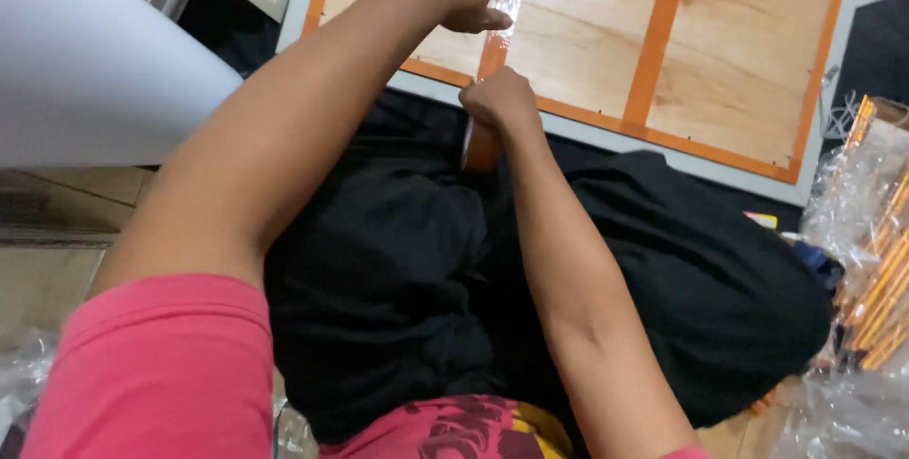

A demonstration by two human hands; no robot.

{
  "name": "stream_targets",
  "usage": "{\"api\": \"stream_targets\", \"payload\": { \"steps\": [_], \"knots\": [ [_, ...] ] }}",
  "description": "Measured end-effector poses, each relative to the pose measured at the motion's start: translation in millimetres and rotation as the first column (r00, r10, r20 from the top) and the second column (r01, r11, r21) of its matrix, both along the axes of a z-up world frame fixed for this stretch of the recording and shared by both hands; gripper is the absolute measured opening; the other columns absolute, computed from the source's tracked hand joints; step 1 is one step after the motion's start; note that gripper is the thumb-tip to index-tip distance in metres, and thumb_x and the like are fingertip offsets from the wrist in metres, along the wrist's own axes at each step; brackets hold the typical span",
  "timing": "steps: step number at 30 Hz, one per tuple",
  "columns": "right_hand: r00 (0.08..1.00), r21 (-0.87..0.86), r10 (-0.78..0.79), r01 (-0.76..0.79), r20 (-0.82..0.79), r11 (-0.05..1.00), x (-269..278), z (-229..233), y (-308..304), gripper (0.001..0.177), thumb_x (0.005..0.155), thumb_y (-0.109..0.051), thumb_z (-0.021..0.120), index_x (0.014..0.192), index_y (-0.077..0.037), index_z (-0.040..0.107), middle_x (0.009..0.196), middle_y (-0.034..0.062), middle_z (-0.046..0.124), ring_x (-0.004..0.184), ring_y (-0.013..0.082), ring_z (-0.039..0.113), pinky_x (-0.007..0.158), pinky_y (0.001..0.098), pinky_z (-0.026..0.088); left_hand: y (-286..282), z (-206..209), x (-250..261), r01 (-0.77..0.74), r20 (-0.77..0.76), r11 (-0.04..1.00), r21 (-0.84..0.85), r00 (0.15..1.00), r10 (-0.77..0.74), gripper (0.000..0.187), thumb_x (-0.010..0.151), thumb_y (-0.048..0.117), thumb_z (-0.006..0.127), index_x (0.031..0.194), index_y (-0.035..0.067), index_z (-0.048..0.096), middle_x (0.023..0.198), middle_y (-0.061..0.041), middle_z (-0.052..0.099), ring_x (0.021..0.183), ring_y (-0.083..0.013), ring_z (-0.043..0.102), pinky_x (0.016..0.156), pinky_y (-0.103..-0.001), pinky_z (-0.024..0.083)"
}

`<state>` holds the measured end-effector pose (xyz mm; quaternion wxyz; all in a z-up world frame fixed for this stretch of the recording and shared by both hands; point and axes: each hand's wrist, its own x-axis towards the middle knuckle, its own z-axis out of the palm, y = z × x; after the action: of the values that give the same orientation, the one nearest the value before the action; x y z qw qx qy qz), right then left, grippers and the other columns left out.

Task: The person applies brown packing tape to a large wooden board using a handheld tape dispenser. They create a border around the edges and add two vertical strips down the center, smoothing each strip with their hand.

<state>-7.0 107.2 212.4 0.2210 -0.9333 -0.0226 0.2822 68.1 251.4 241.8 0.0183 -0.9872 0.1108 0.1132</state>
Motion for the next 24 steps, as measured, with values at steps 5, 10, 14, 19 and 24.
{"api": "stream_targets", "payload": {
  "steps": [5,10,14,19,24],
  "knots": [
    [0.979,-0.040,-0.001,-0.007,-0.206,0.999,-5.4,45.3,1.0,0.020,0.073,-0.031,0.052,0.074,-0.010,0.051,0.075,0.0081,0.058,0.078,0.0249,0.056,0.062,0.0357,0.041,3.5,51.2,-2.3,0.099,0.056,0.991,-0.086,0.994,-0.094,0.063,0.103,0.062,0.059,0.139,0.011,0.049,0.124,-0.007,0.064,0.103,-0.0368,0.066,0.065,-0.053,0.057],
    [0.989,-0.035,0.072,-0.077,-0.126,0.996,-2.6,23.3,0.0,0.050,0.070,-0.040,0.053,0.102,-0.004,0.066,0.107,0.0259,0.069,0.111,0.0482,0.060,0.102,0.0473,0.046,8.0,-75.2,9.8,0.482,-0.018,0.869,0.110,0.875,-0.483,0.067,0.100,0.040,0.056,0.160,0.022,0.034,0.162,0.001,0.041,0.151,-0.0273,0.032,0.111,-0.048,0.042],
    [0.997,-0.018,0.031,-0.033,-0.076,0.999,-2.3,18.2,-2.2,0.078,0.075,-0.048,0.063,0.140,-0.005,0.056,0.126,0.0277,0.066,0.124,0.0479,0.061,0.105,0.0559,0.049,18.2,-146.6,6.9,0.683,-0.106,0.726,0.074,0.730,-0.676,0.058,0.106,0.047,0.040,0.160,0.030,0.031,0.166,0.003,0.037,0.157,-0.0241,0.025,0.130,-0.042,0.022],
    [0.986,-0.100,-0.137,0.128,-0.092,0.987,-16.1,36.1,14.7,0.081,0.078,-0.044,0.063,0.151,-0.012,0.051,0.131,0.0287,0.055,0.123,0.0556,0.058,0.104,0.0539,0.050,41.6,-147.2,4.3,0.715,-0.125,0.698,-0.023,0.691,-0.712,0.098,0.084,0.060,0.059,0.166,0.034,0.011,0.174,0.003,0.013,0.160,-0.0267,0.011,0.132,-0.044,0.012],
    [0.991,-0.214,-0.080,0.056,-0.109,0.975,-10.2,25.3,19.5,0.073,0.084,-0.044,0.056,0.149,-0.013,0.053,0.116,0.0329,0.066,0.118,0.0559,0.061,0.099,0.0564,0.049,50.3,-168.4,-1.6,0.656,0.011,0.711,-0.254,0.737,-0.676,0.126,0.059,0.102,0.050,0.163,0.037,0.022,0.173,0.008,0.013,0.161,-0.0251,0.007,0.132,-0.047,0.007]
  ]
}}
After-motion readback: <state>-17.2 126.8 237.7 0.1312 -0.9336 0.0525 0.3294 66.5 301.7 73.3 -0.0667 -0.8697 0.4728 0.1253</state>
